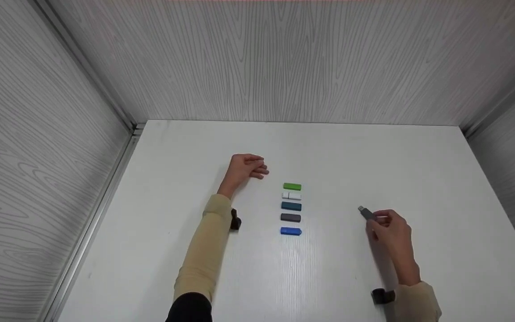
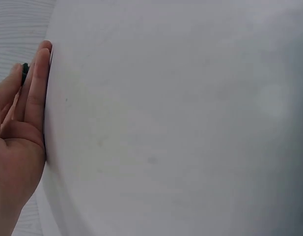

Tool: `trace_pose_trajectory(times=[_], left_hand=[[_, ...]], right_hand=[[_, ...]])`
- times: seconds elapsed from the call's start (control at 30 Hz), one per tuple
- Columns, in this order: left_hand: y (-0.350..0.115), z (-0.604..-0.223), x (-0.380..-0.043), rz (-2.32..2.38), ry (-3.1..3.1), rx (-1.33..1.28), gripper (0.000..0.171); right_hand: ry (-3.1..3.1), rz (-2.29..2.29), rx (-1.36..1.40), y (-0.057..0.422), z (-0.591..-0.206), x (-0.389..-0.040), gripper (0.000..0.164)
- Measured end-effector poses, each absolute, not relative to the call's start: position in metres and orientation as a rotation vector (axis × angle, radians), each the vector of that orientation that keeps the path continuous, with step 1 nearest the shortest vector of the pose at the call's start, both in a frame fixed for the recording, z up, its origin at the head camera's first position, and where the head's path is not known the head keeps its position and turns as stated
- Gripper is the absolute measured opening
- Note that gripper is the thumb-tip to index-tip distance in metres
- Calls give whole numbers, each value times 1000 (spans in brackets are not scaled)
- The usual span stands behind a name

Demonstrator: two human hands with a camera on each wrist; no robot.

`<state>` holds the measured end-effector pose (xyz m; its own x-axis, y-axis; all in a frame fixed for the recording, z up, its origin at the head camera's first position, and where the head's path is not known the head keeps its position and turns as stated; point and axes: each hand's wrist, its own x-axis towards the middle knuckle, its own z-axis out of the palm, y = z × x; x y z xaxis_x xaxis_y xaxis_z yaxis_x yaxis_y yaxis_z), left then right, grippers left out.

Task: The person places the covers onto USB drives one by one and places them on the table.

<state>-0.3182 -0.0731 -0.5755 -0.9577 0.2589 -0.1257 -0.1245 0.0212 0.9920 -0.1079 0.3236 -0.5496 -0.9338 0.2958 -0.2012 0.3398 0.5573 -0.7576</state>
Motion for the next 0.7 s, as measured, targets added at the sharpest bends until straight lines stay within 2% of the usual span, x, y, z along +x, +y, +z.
trace_pose_trajectory(times=[0.3,0.7], left_hand=[[-73,-578,-316,2027,2111,154,24],[-73,-581,-316,2083,2096,189,30]], right_hand=[[2712,-1346,531,327,-550,-107,40],[2567,-1457,586,336,-549,-111,43]])
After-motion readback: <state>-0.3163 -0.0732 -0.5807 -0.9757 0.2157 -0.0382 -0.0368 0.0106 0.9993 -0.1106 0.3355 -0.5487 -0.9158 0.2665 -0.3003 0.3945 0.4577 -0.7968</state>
